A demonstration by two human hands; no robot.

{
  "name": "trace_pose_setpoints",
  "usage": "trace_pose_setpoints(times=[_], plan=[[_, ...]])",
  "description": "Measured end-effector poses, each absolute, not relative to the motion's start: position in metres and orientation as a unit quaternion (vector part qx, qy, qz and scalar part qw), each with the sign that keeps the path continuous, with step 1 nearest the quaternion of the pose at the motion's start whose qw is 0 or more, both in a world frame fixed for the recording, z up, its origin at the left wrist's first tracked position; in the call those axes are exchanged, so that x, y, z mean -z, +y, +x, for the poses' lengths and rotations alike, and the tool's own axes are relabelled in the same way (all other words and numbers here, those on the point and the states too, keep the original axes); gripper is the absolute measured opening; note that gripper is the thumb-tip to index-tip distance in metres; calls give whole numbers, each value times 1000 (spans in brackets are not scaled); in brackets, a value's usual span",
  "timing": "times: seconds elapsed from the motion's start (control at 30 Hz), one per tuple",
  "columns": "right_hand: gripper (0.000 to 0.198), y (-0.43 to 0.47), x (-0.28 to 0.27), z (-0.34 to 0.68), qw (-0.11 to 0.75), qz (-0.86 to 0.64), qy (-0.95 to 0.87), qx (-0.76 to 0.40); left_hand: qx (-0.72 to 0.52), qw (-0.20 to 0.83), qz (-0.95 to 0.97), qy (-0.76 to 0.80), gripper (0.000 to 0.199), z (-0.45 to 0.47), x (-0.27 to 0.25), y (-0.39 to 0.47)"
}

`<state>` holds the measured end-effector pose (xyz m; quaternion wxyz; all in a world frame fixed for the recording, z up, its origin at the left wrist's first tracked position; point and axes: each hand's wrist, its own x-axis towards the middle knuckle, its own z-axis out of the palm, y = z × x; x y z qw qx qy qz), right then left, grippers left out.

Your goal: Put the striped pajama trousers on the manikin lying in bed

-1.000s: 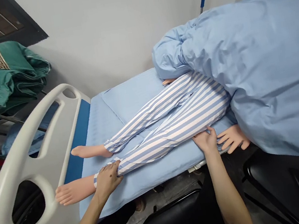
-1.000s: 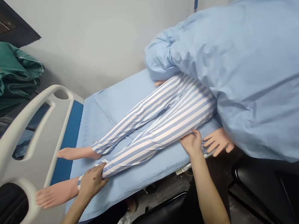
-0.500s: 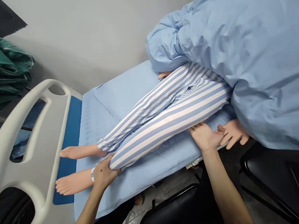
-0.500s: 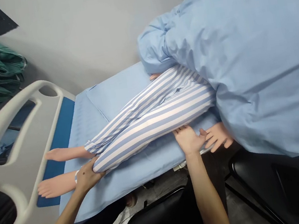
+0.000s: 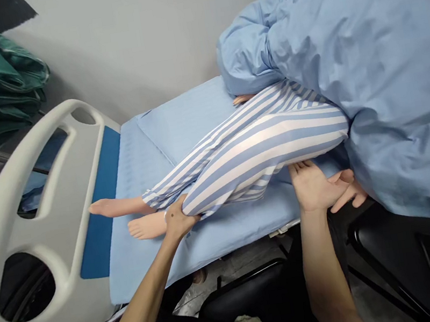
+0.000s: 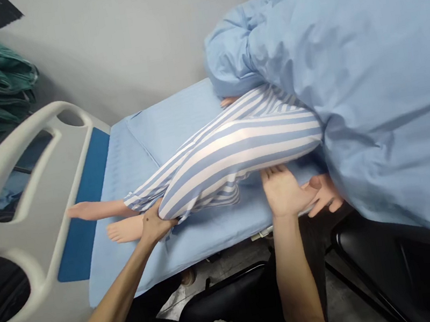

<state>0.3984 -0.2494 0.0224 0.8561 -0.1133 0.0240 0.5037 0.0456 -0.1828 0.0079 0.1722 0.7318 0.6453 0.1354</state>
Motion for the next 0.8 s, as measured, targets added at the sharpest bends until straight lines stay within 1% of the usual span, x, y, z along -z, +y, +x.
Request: trace_pose_setpoints(times=[0.1,0.27,0.43,0.6,0.8], plan=[[66,-246,-33,401,864,-102,6,-494,-153,184,726,644,43,60,-3,-175],[59,-243,-53,410,880,-96,-9,-464,-221,235,728,605,56,100,-5,-170],[66,-242,-57,415,868,-107,-30,-484,-250,259,716,598,64,121,-11,-167],[70,-243,-53,417,855,-102,-24,-508,-255,275,737,563,65,118,-6,-166],[62,-245,-50,421,842,-116,-15,-527,-231,244,760,556,61,104,-11,-162]])
